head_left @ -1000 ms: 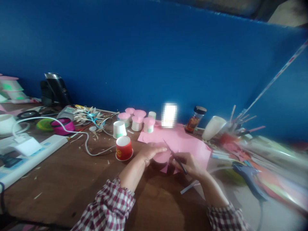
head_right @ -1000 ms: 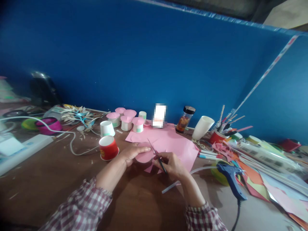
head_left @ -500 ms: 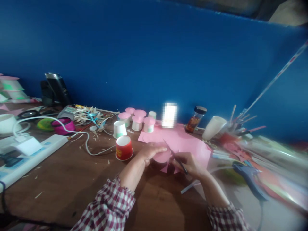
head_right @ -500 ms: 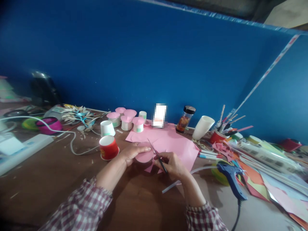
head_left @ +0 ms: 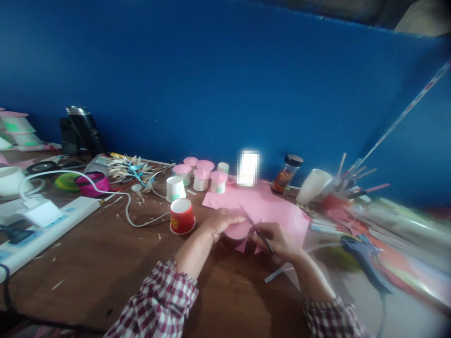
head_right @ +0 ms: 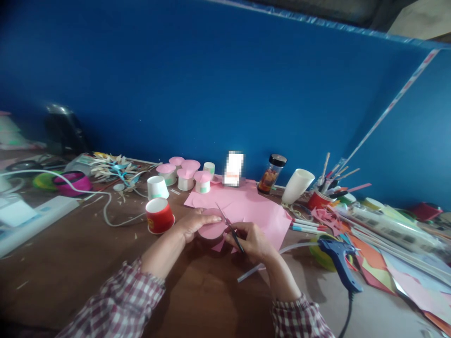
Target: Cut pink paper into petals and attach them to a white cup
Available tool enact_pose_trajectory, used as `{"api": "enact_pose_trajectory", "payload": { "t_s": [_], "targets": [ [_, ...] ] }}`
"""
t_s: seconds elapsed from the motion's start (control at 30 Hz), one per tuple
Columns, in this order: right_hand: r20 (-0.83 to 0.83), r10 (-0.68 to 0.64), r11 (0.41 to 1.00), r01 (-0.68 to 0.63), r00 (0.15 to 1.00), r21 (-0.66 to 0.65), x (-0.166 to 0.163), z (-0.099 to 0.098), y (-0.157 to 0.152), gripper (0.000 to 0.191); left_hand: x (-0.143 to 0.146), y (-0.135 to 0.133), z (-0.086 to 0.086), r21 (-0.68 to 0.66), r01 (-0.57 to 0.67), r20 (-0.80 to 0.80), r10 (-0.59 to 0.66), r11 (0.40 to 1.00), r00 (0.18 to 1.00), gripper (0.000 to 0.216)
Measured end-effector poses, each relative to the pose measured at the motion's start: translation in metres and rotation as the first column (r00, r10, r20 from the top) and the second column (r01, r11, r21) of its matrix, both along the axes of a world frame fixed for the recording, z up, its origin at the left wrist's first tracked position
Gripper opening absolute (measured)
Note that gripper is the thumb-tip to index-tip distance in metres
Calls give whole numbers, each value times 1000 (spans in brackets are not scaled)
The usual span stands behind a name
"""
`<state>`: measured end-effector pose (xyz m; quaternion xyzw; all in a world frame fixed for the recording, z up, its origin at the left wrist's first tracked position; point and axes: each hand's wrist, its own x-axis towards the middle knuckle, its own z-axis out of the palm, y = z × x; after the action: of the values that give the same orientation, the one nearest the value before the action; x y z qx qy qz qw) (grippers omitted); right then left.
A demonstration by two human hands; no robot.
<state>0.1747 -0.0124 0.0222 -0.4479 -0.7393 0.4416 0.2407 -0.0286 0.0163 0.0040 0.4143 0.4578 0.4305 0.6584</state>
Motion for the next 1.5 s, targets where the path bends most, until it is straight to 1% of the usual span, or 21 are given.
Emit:
{"api": "enact_pose_trajectory", "payload": {
  "t_s": [0.07,0.2,0.37,0.57,0.73,0.87,0.97,1.23,1.4,1.5],
  "targets": [
    [5,1,1000,-1,1000,8,1,0,0,33,0,0,0,-16,4,22,-3,1000,1000,40],
    [10,16,1000,-17,1000,20,1,3,0,32,0,1,1,-19,59,68,-58,998,996,34],
    [13,11,1000,-11,1000,24,0,5,-1,33,0,1,0,-21,52,72,-50,998,996,30],
    [6,-2,1000,2,1000,12,0,5,-1,34,-1,2,-2,-31,45,48,-43,999,998,33],
    [12,-16,1000,16,1000,-7,0,6,-2,35,-2,2,-4,-20,59,63,-58,998,996,35],
    [27,-13,1000,13,1000,-3,0,7,-1,37,-2,2,-3,-39,37,53,-35,999,998,36],
    [24,-14,1000,14,1000,-14,0,5,-1,36,-2,2,-2,-39,51,52,-49,998,997,37],
    [11,14,1000,-14,1000,0,2,1,0,33,-1,1,0,-74,16,-10,-17,997,1000,41],
    [12,18,1000,-18,1000,-7,1,2,-1,33,-2,2,-2,-69,35,17,-34,997,999,40],
    [14,18,1000,-17,1000,-17,1,3,-1,32,-2,2,-3,-44,76,20,-75,996,997,35]
  ]
}}
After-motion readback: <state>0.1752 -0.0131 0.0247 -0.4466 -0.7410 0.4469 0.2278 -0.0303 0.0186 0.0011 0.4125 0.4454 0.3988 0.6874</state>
